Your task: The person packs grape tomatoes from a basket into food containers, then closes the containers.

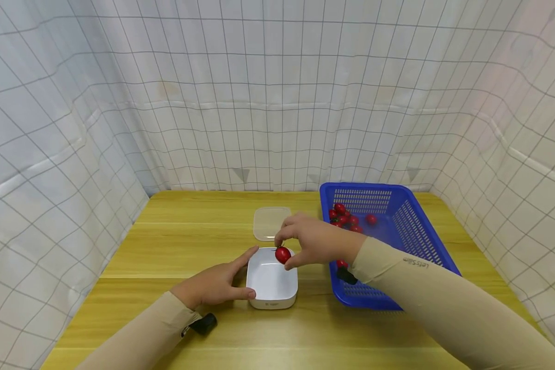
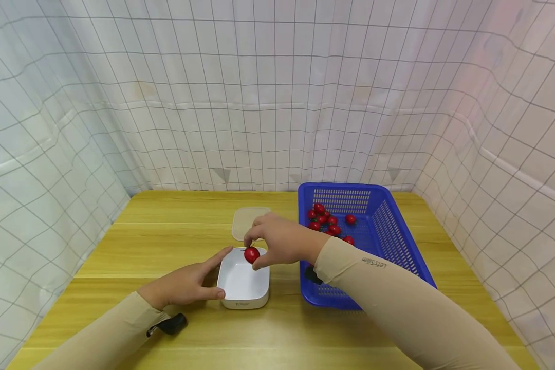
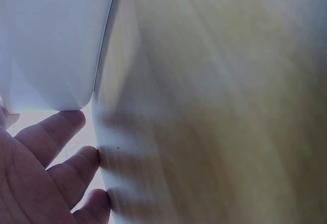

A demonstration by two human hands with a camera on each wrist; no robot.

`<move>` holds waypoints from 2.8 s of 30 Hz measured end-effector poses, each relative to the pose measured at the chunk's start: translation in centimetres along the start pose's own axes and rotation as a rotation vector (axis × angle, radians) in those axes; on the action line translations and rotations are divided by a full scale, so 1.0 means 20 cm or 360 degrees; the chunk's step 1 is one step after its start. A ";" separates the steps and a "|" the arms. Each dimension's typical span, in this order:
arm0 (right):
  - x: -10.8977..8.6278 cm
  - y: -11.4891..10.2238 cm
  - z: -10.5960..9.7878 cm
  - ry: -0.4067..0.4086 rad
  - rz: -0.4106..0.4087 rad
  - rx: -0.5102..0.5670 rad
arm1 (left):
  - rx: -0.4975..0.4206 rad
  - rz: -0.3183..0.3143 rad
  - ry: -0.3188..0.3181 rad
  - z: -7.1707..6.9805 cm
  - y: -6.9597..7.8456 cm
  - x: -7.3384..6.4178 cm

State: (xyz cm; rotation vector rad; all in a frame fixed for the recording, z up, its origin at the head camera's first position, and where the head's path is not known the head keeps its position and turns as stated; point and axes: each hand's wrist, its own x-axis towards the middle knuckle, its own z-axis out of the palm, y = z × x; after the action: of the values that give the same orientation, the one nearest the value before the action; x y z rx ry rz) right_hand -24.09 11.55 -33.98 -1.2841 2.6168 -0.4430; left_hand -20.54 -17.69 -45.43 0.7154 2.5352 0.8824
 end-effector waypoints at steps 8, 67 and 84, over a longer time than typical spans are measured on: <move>0.01 -0.02 -0.01 -0.0032 0.0028 0.0034 | 0.0002 0.0009 -0.0002 0.00 -0.01 0.00; -0.17 0.14 -0.08 0.0153 0.0188 0.0029 | -0.0006 0.0046 0.0025 0.01 -0.01 0.00; -0.33 0.40 -0.08 0.0145 0.0415 -0.0021 | -0.0034 0.0044 0.0021 0.01 -0.02 0.01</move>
State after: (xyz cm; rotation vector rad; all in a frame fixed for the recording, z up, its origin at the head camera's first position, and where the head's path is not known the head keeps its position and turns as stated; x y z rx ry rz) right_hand -26.44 21.80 -35.01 -0.9264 2.8148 -0.4493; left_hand -20.65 -17.76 -45.88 0.7426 2.5291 0.9246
